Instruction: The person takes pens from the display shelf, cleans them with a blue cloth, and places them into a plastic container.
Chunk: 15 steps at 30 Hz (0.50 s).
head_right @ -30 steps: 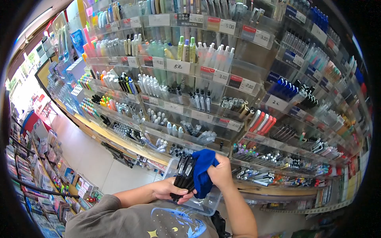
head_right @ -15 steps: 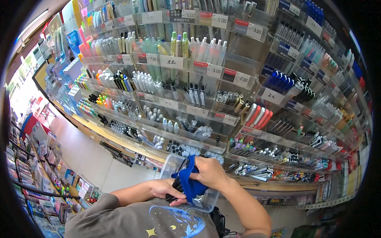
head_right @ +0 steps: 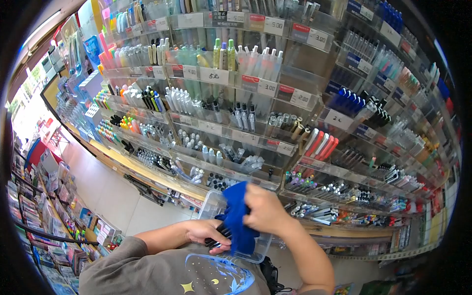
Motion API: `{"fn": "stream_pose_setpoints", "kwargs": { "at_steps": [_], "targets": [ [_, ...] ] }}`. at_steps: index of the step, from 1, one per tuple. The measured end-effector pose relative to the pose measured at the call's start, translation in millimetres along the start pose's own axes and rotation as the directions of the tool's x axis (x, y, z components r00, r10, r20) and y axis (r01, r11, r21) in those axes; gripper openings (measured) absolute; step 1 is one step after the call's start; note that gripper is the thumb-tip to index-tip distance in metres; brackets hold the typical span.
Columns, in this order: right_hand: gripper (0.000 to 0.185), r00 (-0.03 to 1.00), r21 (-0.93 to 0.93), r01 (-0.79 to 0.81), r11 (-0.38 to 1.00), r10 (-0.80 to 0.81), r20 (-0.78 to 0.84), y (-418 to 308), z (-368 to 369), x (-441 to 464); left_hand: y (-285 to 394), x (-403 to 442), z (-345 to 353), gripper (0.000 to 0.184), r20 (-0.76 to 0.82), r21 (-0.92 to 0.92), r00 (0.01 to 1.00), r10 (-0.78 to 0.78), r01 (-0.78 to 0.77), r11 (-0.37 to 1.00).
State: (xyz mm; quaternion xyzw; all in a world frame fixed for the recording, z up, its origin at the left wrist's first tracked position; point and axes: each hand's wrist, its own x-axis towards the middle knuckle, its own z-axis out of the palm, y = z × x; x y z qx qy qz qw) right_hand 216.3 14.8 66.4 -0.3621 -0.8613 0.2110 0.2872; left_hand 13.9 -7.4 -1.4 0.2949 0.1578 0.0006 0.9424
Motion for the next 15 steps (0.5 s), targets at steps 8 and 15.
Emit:
{"fn": "stream_pose_setpoints", "kwargs": {
  "at_steps": [8,15],
  "targets": [
    [0.029,0.998,-0.237,0.037,0.971,-0.049,-0.044,-7,21,1,-4,-2,-3,0.016,-0.041,0.194,0.999,-0.030,0.037,0.980],
    [0.031,0.822,0.258,-0.327,0.909,0.408,-0.396,17,-12,-16,9,-25,3,0.025,0.088,0.244,0.996,-0.010,-0.012,0.970]
  ]
}}
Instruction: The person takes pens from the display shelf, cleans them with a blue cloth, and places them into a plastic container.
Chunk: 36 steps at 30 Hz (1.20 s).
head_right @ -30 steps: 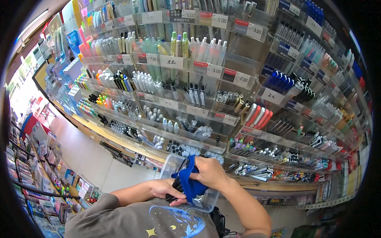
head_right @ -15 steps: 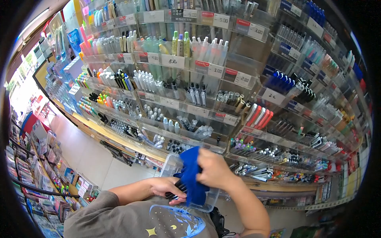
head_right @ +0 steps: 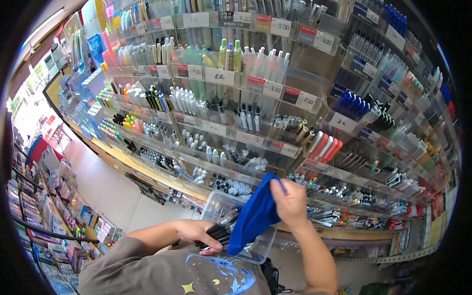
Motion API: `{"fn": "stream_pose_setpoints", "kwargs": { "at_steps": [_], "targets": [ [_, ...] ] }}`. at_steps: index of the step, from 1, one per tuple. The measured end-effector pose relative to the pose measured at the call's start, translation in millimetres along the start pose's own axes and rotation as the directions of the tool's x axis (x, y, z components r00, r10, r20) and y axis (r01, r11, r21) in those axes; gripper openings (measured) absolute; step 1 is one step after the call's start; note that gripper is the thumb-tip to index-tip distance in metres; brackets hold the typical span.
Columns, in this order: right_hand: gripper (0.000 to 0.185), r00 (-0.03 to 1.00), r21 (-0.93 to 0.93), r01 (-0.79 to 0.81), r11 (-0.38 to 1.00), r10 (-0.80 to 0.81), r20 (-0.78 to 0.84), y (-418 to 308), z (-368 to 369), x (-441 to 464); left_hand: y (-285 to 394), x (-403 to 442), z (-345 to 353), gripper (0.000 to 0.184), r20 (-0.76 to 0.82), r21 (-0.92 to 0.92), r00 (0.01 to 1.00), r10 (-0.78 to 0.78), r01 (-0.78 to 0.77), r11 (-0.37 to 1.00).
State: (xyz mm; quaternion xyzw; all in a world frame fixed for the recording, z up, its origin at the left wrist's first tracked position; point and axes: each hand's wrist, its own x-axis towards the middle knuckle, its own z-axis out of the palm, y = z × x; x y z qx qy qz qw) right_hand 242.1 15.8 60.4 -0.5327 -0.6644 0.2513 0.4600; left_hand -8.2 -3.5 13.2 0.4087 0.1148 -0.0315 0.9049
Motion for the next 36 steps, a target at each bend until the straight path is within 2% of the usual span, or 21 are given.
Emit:
{"fn": "stream_pose_setpoints", "kwargs": {
  "at_steps": [1,5,6,9,10,11,13,14,17,18,20,22,26,29,30,31,32,33,34,35,36],
  "targets": [
    [0.034,0.977,0.248,-0.206,0.947,0.212,0.004,1,-5,-3,1,-2,0,0.024,-0.077,0.021,0.996,0.038,-0.036,0.999],
    [0.035,0.885,0.731,-0.360,0.579,0.460,0.071,7,1,-16,14,-3,10,0.020,-0.382,0.193,0.893,0.238,-0.175,0.966],
    [0.043,0.893,0.755,-0.411,0.511,0.393,0.221,13,-5,-19,15,-1,10,0.017,-0.460,0.275,0.845,0.272,-0.156,0.949],
    [0.051,0.915,0.828,-0.351,0.438,0.347,0.204,9,6,-30,16,6,14,0.017,-0.626,0.423,0.696,0.352,-0.076,0.903],
    [0.056,0.935,0.806,-0.339,0.485,0.266,0.233,5,7,-33,15,8,15,0.019,-0.667,0.452,0.645,0.372,-0.046,0.891],
    [0.050,0.951,0.831,-0.297,0.470,0.228,0.211,4,12,-38,12,9,12,0.022,-0.663,0.600,0.575,0.479,0.025,0.800],
    [0.042,0.903,0.817,-0.430,0.385,0.184,0.389,-1,10,-43,9,12,7,0.027,-0.577,0.809,0.451,0.681,0.207,0.550],
    [0.030,0.883,0.813,-0.461,0.355,0.269,0.384,-7,13,-44,12,11,10,0.029,-0.619,0.783,0.440,0.651,0.285,0.553],
    [0.027,0.854,0.864,-0.482,0.145,0.299,0.426,9,18,-50,12,9,11,0.027,-0.614,0.767,0.380,0.692,0.496,0.407],
    [0.029,0.831,0.869,-0.479,0.124,0.382,0.404,8,19,-49,12,8,11,0.028,-0.577,0.785,0.377,0.725,0.502,0.363],
    [0.031,0.830,0.885,-0.452,0.113,0.418,0.370,12,16,-49,12,5,10,0.029,-0.500,0.811,0.367,0.784,0.516,0.275],
    [0.033,0.829,0.904,-0.412,0.118,0.460,0.318,10,11,-47,11,3,9,0.028,-0.505,0.797,0.378,0.776,0.548,0.252],
    [0.035,0.889,0.936,-0.309,0.171,0.401,0.220,1,-8,-40,7,1,3,0.024,-0.480,0.791,0.398,0.782,0.582,0.189],
    [0.037,0.951,0.929,-0.260,0.263,0.235,0.199,-16,-14,-37,8,2,2,0.023,-0.479,0.779,0.416,0.773,0.608,0.155],
    [0.036,0.953,0.875,-0.267,0.405,0.244,0.178,-39,-9,-38,10,3,3,0.021,-0.483,0.772,0.445,0.754,0.622,0.128],
    [0.036,0.973,0.730,-0.216,0.648,0.078,0.219,-39,-4,-42,13,4,5,0.020,-0.487,0.766,0.473,0.734,0.636,0.099],
    [0.041,0.939,0.281,-0.014,0.960,-0.084,0.334,-39,-2,-45,15,5,6,0.019,-0.492,0.759,0.501,0.712,0.648,0.069],
    [0.046,0.832,0.037,0.373,0.927,-0.352,0.428,-56,12,-31,16,5,6,0.019,-0.482,0.751,0.558,0.676,0.660,-0.009],
    [0.053,0.766,-0.245,0.526,0.815,-0.328,0.552,-60,29,-34,17,4,5,0.019,-0.474,0.741,0.611,0.634,0.666,-0.087],
    [0.061,0.767,-0.397,0.596,0.697,-0.348,0.540,-59,46,-40,17,3,4,0.020,-0.467,0.729,0.659,0.589,0.664,-0.166],
    [0.059,0.780,-0.457,0.600,0.657,-0.351,0.519,-52,57,-45,18,2,4,0.020,-0.462,0.714,0.703,0.541,0.657,-0.243]
  ]
}}
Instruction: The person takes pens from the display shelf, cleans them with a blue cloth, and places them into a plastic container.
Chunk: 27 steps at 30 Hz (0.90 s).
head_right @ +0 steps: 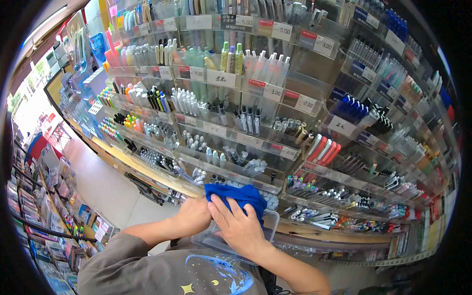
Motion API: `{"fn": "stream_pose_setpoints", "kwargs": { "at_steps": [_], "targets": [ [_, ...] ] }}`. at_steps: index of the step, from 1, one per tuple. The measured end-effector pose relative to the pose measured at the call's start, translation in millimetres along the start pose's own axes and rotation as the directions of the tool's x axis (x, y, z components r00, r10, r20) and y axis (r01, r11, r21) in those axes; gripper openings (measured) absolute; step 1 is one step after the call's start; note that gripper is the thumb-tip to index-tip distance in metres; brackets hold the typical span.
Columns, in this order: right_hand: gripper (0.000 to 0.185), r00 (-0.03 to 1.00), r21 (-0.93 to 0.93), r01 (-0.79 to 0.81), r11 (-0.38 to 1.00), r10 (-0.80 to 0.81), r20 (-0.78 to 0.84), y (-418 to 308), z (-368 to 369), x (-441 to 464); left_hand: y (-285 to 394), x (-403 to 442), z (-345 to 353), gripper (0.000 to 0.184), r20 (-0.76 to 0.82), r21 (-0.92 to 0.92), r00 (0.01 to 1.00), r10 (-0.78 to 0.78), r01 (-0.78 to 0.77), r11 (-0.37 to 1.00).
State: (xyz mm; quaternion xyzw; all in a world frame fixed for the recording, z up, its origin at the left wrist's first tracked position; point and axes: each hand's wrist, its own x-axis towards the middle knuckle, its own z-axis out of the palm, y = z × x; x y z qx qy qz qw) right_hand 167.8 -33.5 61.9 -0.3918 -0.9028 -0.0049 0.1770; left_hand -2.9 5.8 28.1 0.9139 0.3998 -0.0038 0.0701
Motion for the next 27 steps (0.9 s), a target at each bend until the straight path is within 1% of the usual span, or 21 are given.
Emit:
{"fn": "stream_pose_setpoints", "kwargs": {
  "at_steps": [3,5,7,10,13,14,16,17,18,19,20,21,22,23,24,25,26,27],
  "targets": [
    [0.051,0.997,-0.192,-0.054,0.980,0.044,-0.059,10,26,-3,-3,-1,0,0.017,-0.162,-0.002,0.987,-0.004,0.004,1.000],
    [0.043,0.994,-0.271,-0.098,0.958,0.078,-0.082,14,27,-5,-4,-3,-1,0.015,-0.149,-0.028,0.989,-0.024,0.020,0.999],
    [0.046,0.989,-0.235,-0.136,0.962,0.118,-0.090,20,24,-9,-5,-5,-3,0.014,-0.131,-0.046,0.991,-0.027,0.021,0.999],
    [0.056,0.978,-0.086,-0.203,0.975,0.197,-0.073,20,15,-17,-3,-9,-9,0.016,-0.104,-0.078,0.995,-0.007,-0.001,0.997],
    [0.067,0.960,0.113,-0.264,0.958,0.272,-0.062,21,13,-24,-3,-11,-8,0.018,-0.095,-0.112,0.995,-0.004,-0.007,0.994],
    [0.065,0.958,0.102,-0.271,0.957,0.279,-0.070,25,12,-26,-4,-12,-7,0.020,-0.082,-0.152,0.996,-0.021,0.008,0.988],
    [0.058,0.886,0.316,-0.452,0.834,0.462,0.048,26,11,-33,-7,-15,-4,0.024,-0.056,-0.229,0.997,-0.049,0.035,0.973],
    [0.055,0.837,0.408,-0.532,0.742,0.533,0.122,27,10,-38,-9,-17,-7,0.025,-0.039,-0.313,0.997,-0.065,0.049,0.949],
    [0.050,0.870,0.448,-0.490,0.748,0.449,0.202,33,13,-44,-11,-19,-12,0.026,-0.021,-0.394,0.997,-0.080,0.065,0.917],
    [0.048,0.824,0.487,-0.563,0.667,0.413,0.388,34,15,-48,-13,-20,-16,0.028,-0.002,-0.472,0.995,-0.095,0.083,0.878],
    [0.049,0.812,0.460,-0.554,0.694,0.325,0.485,34,12,-50,-16,-20,-12,0.024,0.004,-0.699,0.995,-0.101,0.075,0.711],
    [0.050,0.782,0.436,-0.538,0.721,0.235,0.577,34,9,-50,-18,-18,-5,0.022,0.115,-0.867,0.991,-0.071,0.135,0.480],
    [0.050,0.834,0.480,-0.509,0.715,0.273,0.479,36,11,-51,-20,-17,3,0.021,0.211,-0.955,0.977,-0.009,0.208,0.212],
    [0.049,0.816,0.524,-0.572,0.631,0.370,0.444,37,9,-48,-21,-16,6,0.019,0.284,-0.955,0.956,0.080,0.289,-0.067],
    [0.048,0.815,0.613,-0.578,0.538,0.421,0.400,42,6,-44,-16,-16,4,0.019,0.234,-0.936,0.959,0.163,0.267,-0.229],
    [0.046,0.804,0.695,-0.569,0.440,0.475,0.358,48,3,-39,-12,-14,5,0.019,0.229,-0.904,0.954,0.194,0.283,-0.322],
    [0.045,0.751,0.810,-0.553,0.198,0.538,0.381,48,-3,-34,-7,-12,6,0.020,0.221,-0.862,0.949,0.227,0.299,-0.410],
    [0.044,0.755,0.883,-0.463,0.074,0.555,0.350,50,-8,-30,-2,-11,7,0.021,0.209,-0.811,0.943,0.258,0.315,-0.492]
  ]
}}
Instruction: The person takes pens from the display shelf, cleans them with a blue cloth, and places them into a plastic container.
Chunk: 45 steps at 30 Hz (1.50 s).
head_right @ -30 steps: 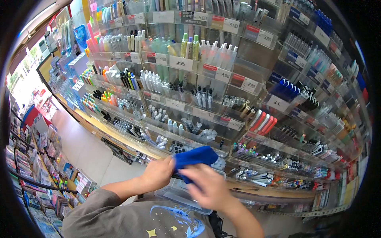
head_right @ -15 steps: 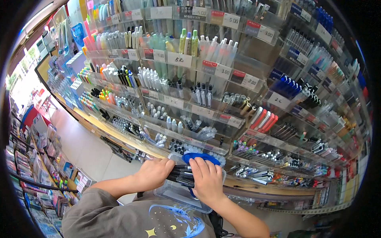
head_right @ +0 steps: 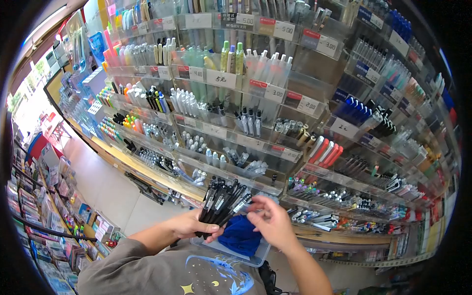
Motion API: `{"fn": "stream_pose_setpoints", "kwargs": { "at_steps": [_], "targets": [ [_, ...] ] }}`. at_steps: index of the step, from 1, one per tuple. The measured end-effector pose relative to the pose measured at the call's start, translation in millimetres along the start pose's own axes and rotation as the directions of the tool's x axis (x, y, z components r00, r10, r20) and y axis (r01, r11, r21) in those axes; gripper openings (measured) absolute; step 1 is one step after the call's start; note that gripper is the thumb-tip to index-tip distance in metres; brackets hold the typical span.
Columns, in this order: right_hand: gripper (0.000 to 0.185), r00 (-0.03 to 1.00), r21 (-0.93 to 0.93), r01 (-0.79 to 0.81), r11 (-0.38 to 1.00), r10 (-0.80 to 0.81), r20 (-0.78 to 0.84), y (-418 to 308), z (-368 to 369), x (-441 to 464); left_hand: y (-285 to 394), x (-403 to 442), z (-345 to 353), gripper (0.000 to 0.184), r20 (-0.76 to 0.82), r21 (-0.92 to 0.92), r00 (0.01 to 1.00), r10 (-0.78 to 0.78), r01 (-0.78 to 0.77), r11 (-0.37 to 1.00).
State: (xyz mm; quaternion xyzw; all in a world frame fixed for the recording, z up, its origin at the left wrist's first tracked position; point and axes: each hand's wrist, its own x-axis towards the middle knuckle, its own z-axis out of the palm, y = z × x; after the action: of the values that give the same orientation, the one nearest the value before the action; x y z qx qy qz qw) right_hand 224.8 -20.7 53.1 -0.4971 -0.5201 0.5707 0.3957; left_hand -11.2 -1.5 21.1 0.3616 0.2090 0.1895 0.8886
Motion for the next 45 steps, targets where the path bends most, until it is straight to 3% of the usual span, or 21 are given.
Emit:
{"fn": "stream_pose_setpoints", "kwargs": {
  "at_steps": [2,5,14,27,40,45],
  "targets": [
    [0.040,1.000,0.144,0.011,0.989,-0.011,0.001,-9,-1,6,-4,6,1,0.025,0.057,-0.074,0.998,-0.017,0.021,0.997],
    [0.031,1.000,0.199,0.025,0.980,-0.024,-0.007,-11,3,12,-10,12,1,0.030,0.120,-0.119,0.992,-0.026,0.040,0.992],
    [0.017,0.966,0.185,0.191,0.964,-0.151,-0.209,-18,-2,11,-12,16,4,0.029,0.084,-0.172,0.996,-0.022,0.037,0.984],
    [0.020,0.940,0.138,0.278,0.950,-0.240,-0.242,-48,-22,1,-19,20,1,0.021,0.164,-0.201,0.986,-0.013,0.047,0.979],
    [0.020,0.924,0.024,0.294,0.955,-0.278,-0.261,-44,-14,8,-15,18,13,0.023,0.038,-0.175,0.997,0.074,-0.066,0.982],
    [0.026,0.918,0.110,0.281,0.953,-0.234,-0.319,-33,13,11,-18,22,15,0.021,0.025,-0.209,0.997,0.071,-0.064,0.976]
  ]
}}
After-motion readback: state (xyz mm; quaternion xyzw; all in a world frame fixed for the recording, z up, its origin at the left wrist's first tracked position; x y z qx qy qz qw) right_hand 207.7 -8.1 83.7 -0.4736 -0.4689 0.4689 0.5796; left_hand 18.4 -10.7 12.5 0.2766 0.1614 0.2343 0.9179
